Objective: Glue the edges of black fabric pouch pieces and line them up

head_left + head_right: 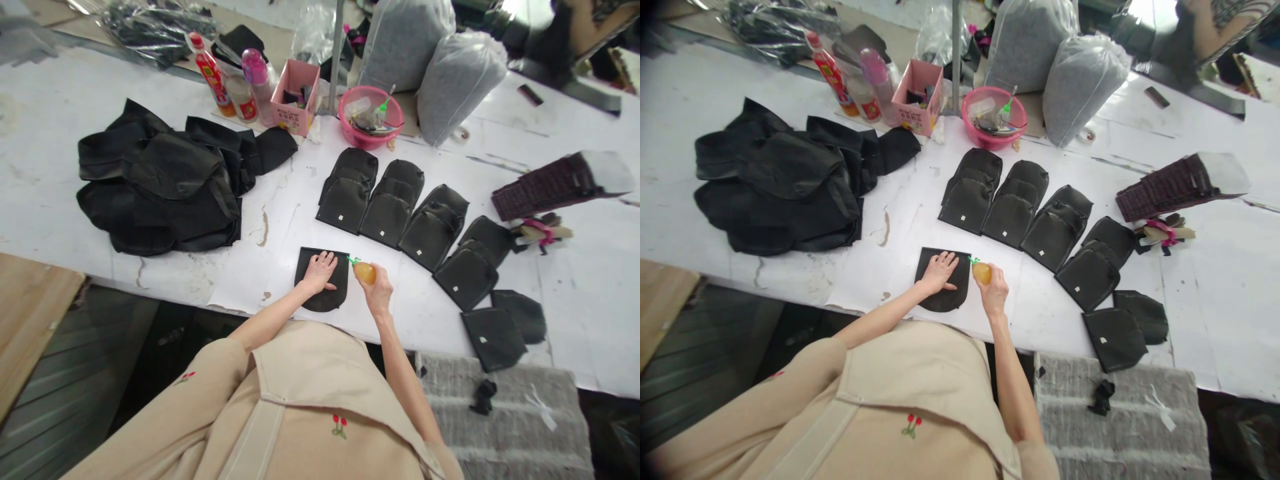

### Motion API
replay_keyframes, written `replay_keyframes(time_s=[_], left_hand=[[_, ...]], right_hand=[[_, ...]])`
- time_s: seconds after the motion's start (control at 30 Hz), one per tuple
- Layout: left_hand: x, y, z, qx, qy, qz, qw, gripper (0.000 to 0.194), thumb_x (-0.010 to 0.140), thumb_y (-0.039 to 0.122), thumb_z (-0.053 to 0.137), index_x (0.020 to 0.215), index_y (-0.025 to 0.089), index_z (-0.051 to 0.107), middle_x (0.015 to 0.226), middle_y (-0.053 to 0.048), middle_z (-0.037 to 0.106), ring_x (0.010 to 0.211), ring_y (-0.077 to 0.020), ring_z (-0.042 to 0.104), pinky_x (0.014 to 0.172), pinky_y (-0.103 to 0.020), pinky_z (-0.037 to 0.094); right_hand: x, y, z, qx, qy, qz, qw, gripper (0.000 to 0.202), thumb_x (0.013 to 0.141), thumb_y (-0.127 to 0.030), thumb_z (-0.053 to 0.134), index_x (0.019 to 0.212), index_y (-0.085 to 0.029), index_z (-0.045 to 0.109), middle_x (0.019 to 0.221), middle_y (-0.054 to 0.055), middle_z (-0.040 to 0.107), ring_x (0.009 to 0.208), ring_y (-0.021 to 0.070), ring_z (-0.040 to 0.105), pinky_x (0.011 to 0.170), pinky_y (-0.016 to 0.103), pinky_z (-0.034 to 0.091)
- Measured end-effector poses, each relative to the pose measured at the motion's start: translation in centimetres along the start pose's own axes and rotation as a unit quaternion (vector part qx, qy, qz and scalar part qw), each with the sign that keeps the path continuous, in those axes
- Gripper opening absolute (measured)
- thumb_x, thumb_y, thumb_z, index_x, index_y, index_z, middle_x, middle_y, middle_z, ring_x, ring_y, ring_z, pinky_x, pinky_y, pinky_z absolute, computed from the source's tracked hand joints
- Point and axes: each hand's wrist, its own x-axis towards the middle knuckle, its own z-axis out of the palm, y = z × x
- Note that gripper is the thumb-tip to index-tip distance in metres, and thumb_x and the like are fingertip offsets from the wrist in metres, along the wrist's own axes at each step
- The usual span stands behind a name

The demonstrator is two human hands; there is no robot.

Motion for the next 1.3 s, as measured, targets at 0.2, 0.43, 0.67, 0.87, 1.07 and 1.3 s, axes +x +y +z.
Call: replay_keyframes(time_s=[0.2,0.43,0.67,0.87,1.07,1.3], left_hand=[[0.2,-0.1,0.5,0.005,-0.004,-0.002,1.000,0.093,0.069,0.057,0.080,0.147,0.021,0.044,0.155,-0.017,0.040,0.141,-0.0367,0.035,0.108,-0.046,0.032],[0.2,-0.1,0.6,0.005,-0.002,-0.004,1.000,0.092,0.071,0.057,0.078,0.148,0.020,0.043,0.155,-0.017,0.040,0.141,-0.0366,0.034,0.108,-0.046,0.032],[0.2,-0.2,0.6,-0.004,0.000,-0.002,1.000,0.093,0.070,0.055,0.080,0.148,0.020,0.043,0.154,-0.017,0.040,0.141,-0.0368,0.033,0.108,-0.046,0.032],[0.1,-0.2,0.6,-0.006,-0.002,-0.002,1.000,0.095,0.070,0.055,0.079,0.150,0.021,0.040,0.155,-0.017,0.038,0.142,-0.0376,0.031,0.109,-0.047,0.031],[0.2,-0.3,0.7,-0.006,0.000,0.001,1.000,0.093,0.071,0.055,0.079,0.148,0.019,0.042,0.155,-0.018,0.039,0.141,-0.0376,0.032,0.109,-0.047,0.031],[0.2,-0.3,0.5,-0.004,-0.006,-0.002,1.000,0.093,0.072,0.055,0.078,0.150,0.019,0.040,0.156,-0.017,0.038,0.142,-0.0378,0.031,0.109,-0.046,0.030]], right_hand=[[-0.7,0.2,-0.6,0.004,-0.011,-0.007,1.000,0.049,0.089,-0.057,0.058,0.119,-0.018,0.060,0.105,0.011,0.068,0.094,0.0256,0.065,0.084,0.038,0.052],[-1.0,0.1,-0.7,0.006,-0.010,0.004,1.000,0.049,0.088,-0.057,0.059,0.118,-0.019,0.061,0.107,0.011,0.068,0.097,0.0262,0.065,0.084,0.039,0.052],[-2.6,0.0,-1.2,0.014,-0.011,0.016,1.000,0.048,0.086,-0.056,0.062,0.119,-0.020,0.061,0.108,0.011,0.068,0.098,0.0259,0.066,0.086,0.038,0.052],[-3.4,-0.3,-1.7,0.010,-0.010,0.025,1.000,0.047,0.087,-0.056,0.061,0.118,-0.020,0.061,0.108,0.011,0.069,0.098,0.0258,0.066,0.087,0.039,0.052],[-4.4,-0.4,-2.3,0.016,-0.012,0.035,0.999,0.048,0.086,-0.056,0.062,0.117,-0.020,0.061,0.109,0.011,0.069,0.099,0.0259,0.066,0.087,0.038,0.052],[-5.8,-0.4,-2.6,0.010,-0.016,0.049,0.999,0.048,0.085,-0.055,0.063,0.118,-0.020,0.061,0.109,0.010,0.069,0.098,0.0257,0.066,0.086,0.038,0.052]])
